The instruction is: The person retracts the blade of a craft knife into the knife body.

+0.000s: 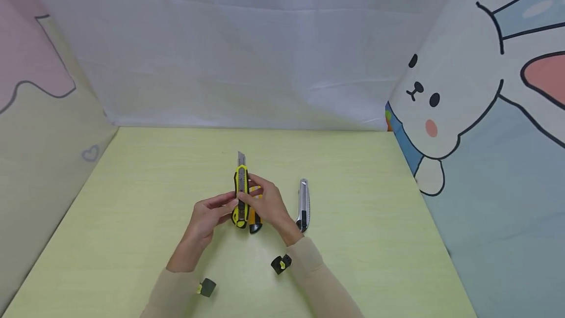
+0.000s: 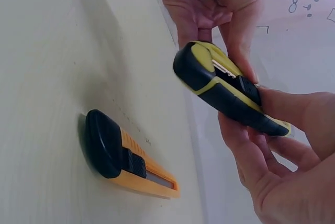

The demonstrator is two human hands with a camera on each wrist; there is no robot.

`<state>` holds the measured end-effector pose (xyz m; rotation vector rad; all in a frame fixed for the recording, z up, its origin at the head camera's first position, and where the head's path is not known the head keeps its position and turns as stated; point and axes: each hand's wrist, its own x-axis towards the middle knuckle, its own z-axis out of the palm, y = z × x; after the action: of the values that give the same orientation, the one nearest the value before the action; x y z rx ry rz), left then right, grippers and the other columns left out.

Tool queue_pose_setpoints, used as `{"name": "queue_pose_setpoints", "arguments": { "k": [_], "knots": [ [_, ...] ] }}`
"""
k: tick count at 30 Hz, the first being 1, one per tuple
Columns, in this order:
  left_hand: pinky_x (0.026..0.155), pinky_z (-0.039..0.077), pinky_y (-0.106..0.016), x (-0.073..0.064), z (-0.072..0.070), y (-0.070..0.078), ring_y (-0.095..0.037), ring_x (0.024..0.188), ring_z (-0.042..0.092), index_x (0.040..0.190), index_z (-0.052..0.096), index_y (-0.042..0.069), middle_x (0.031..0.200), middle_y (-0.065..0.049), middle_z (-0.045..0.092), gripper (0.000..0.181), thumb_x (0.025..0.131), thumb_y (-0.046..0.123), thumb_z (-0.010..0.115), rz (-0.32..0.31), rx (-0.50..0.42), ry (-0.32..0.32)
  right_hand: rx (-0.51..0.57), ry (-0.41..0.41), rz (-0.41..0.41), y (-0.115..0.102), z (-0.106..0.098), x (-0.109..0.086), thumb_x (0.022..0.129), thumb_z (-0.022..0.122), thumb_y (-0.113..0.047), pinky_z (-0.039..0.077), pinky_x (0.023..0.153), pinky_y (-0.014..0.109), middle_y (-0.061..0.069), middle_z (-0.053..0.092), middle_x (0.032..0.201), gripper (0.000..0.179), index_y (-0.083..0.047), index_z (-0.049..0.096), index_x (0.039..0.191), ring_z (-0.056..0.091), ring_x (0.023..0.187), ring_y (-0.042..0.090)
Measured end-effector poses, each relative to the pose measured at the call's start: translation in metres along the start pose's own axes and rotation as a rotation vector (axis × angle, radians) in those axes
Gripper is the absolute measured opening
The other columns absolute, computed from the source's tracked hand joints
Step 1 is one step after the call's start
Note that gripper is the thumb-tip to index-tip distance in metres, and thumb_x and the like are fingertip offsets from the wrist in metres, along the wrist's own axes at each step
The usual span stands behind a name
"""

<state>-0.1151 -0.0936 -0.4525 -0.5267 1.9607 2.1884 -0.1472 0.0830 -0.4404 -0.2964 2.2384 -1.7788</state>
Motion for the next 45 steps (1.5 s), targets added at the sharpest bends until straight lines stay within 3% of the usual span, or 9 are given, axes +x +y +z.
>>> {"name": "queue_pose_setpoints", "arguments": {
  "k": [12, 20, 34, 45],
  "knots": [
    [0.078, 0.063, -0.025, -0.002, 0.0, 0.0, -0.014, 0.091, 0.075, 0.126, 0.076, -0.003, 0.118, -0.013, 0.077, 0.033, 0.095, 0.007, 0.081, -0.006, -0.002, -0.017, -0.011, -0.038, -0.021, 0.0, -0.003, 0.0, 0.103, 0.073, -0.015, 0.061, 0.087, 0.036, 0.014, 0.063, 0.138, 0.066, -0.008, 0.045, 0.162, 0.065, 0.113, 0.029],
    [0.078, 0.062, -0.024, -0.001, 0.001, -0.001, -0.011, 0.092, 0.075, 0.129, 0.075, -0.002, 0.118, -0.011, 0.077, 0.035, 0.096, 0.008, 0.08, -0.051, -0.02, -0.007, -0.005, -0.067, -0.021, -0.003, -0.004, 0.0, 0.102, 0.073, -0.01, 0.059, 0.089, 0.035, 0.014, 0.061, 0.143, 0.069, -0.008, 0.041, 0.163, 0.063, 0.116, 0.031],
    [0.081, 0.063, -0.027, 0.006, -0.004, -0.004, -0.011, 0.095, 0.074, 0.132, 0.071, -0.005, 0.12, -0.008, 0.076, 0.036, 0.097, 0.003, 0.077, -0.107, -0.074, -0.069, -0.001, -0.124, -0.046, -0.003, -0.01, -0.003, 0.101, 0.073, -0.007, 0.056, 0.087, 0.031, 0.018, 0.059, 0.143, 0.072, -0.003, 0.038, 0.164, 0.062, 0.118, 0.033],
    [0.082, 0.064, -0.029, 0.005, -0.004, 0.003, -0.012, 0.095, 0.075, 0.131, 0.071, -0.007, 0.123, -0.012, 0.075, 0.036, 0.097, 0.003, 0.077, -0.062, -0.047, -0.07, 0.007, -0.145, -0.033, -0.002, -0.011, -0.003, 0.1, 0.074, -0.009, 0.058, 0.087, 0.033, 0.018, 0.055, 0.148, 0.08, -0.008, 0.032, 0.167, 0.057, 0.125, 0.035]
  ]
}}
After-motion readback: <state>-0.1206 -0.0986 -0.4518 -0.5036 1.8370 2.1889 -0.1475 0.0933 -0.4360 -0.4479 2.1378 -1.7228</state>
